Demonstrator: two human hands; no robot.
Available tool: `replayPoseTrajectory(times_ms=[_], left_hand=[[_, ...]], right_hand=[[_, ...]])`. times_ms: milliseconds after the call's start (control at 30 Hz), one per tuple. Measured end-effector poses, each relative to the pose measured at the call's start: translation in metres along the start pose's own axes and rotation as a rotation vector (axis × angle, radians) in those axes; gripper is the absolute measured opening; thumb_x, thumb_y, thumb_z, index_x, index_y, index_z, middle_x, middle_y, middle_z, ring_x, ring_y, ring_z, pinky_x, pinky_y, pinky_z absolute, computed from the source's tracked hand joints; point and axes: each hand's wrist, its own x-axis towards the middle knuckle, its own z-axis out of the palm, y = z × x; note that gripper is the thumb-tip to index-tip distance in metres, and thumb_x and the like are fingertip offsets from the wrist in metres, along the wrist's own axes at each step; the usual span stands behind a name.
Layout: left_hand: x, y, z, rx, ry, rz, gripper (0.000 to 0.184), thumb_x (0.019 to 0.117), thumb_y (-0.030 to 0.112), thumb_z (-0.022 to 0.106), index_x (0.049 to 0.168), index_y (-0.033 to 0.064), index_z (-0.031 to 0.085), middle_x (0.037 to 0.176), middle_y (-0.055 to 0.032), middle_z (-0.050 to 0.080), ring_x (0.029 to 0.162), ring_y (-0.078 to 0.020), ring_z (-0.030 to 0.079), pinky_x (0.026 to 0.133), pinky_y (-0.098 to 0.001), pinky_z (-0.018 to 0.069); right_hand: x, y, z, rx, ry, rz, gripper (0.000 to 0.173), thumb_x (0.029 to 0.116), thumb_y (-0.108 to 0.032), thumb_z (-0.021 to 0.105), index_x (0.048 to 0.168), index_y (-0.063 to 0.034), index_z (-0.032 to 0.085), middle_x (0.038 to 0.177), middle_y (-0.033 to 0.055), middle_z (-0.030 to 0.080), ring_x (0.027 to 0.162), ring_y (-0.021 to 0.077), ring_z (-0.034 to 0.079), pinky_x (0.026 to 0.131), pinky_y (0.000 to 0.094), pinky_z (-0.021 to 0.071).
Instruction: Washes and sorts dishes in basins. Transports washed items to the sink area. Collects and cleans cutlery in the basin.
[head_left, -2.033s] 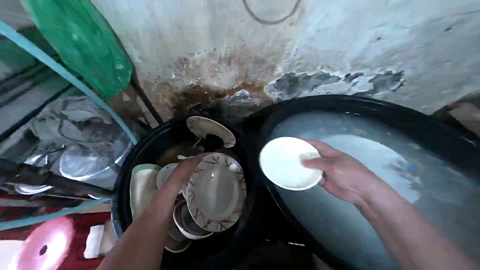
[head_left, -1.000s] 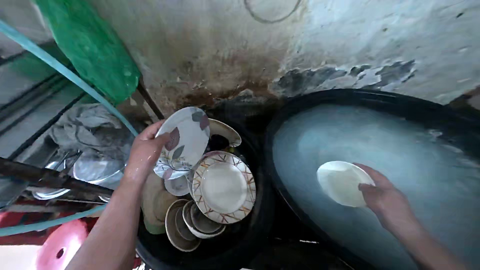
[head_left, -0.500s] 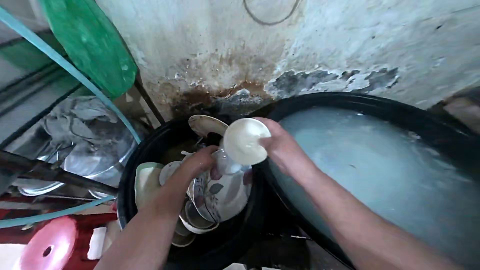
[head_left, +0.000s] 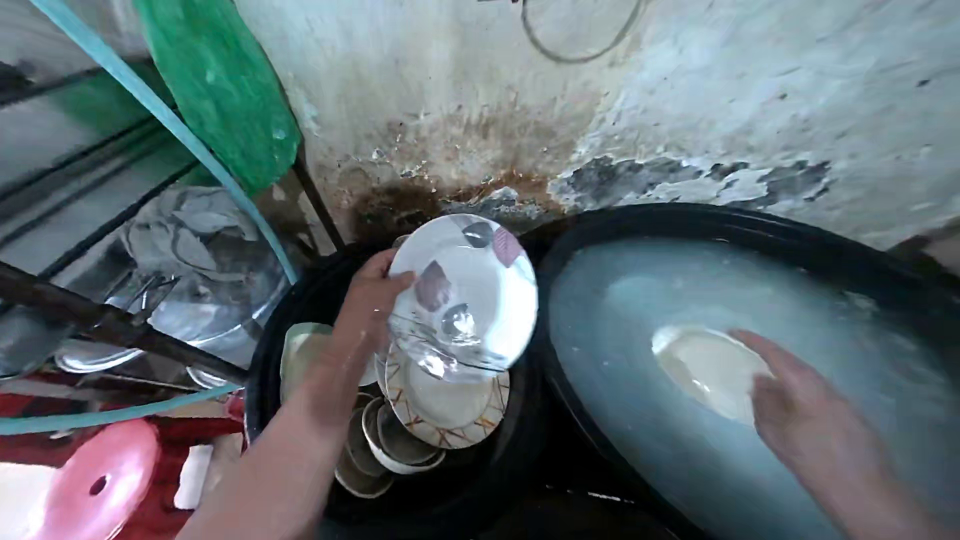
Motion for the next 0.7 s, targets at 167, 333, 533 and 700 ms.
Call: replayPoseTrajectory(times_ms=[167,333,533,700], left_hand=[[-0.003,-0.023,0.101,0.029,-0.221,-0.132,0.041,0.0997,0.006,0.06,0.14,0.0054,0.055,0.122,-0.0177,0.065,0.104,-0.0271,0.067,0.089,-0.0472,0.0562],[0.002,-0.033,0.129,0.033,-0.35,-0.169,0.046,0.1087,0.015,0.045,0.152,0.0007,0.041,0.14,-0.0213,0.056,0.12,-0.029,0.062,0.099,-0.0454,0.0524],[0.05,-0.082,0.033,0.871,-0.075,-0.096,0.041,0.1109,0.022,0.043,0.141,-0.0034,0.055,0.14,-0.0285,0.056,0.133,-0.0425,0.053,0.113,-0.0576,0.0398],[0.034,-0.1,0.002,0.868,-0.175,-0.255,0.045,0.1131,0.027,0.037,0.141,-0.0026,0.055,0.142,-0.0267,0.056,0.135,-0.0404,0.052,0.113,-0.0558,0.0379]], right_hand=[[-0.037,0.053,-0.005,-0.066,-0.14,0.166,0.055,0.0962,0.009,0.037,0.149,0.0019,0.047,0.143,0.038,0.049,0.128,0.0596,0.05,0.102,0.0733,0.0416],[-0.044,0.092,-0.001,0.274,-0.129,0.588,0.062,0.0917,0.011,0.046,0.152,-0.0025,0.044,0.15,0.0285,0.047,0.135,0.0423,0.05,0.107,0.0615,0.0431],[-0.047,0.096,-0.012,0.747,-0.143,0.843,0.069,0.0886,0.007,0.049,0.153,-0.013,0.036,0.129,0.0162,0.057,0.1,0.0221,0.067,0.076,0.0433,0.06],[-0.012,0.039,-0.021,0.826,-0.164,0.742,0.06,0.092,0.006,0.046,0.148,-0.0144,0.044,0.123,0.0112,0.063,0.096,0.0188,0.07,0.072,0.0377,0.0619]])
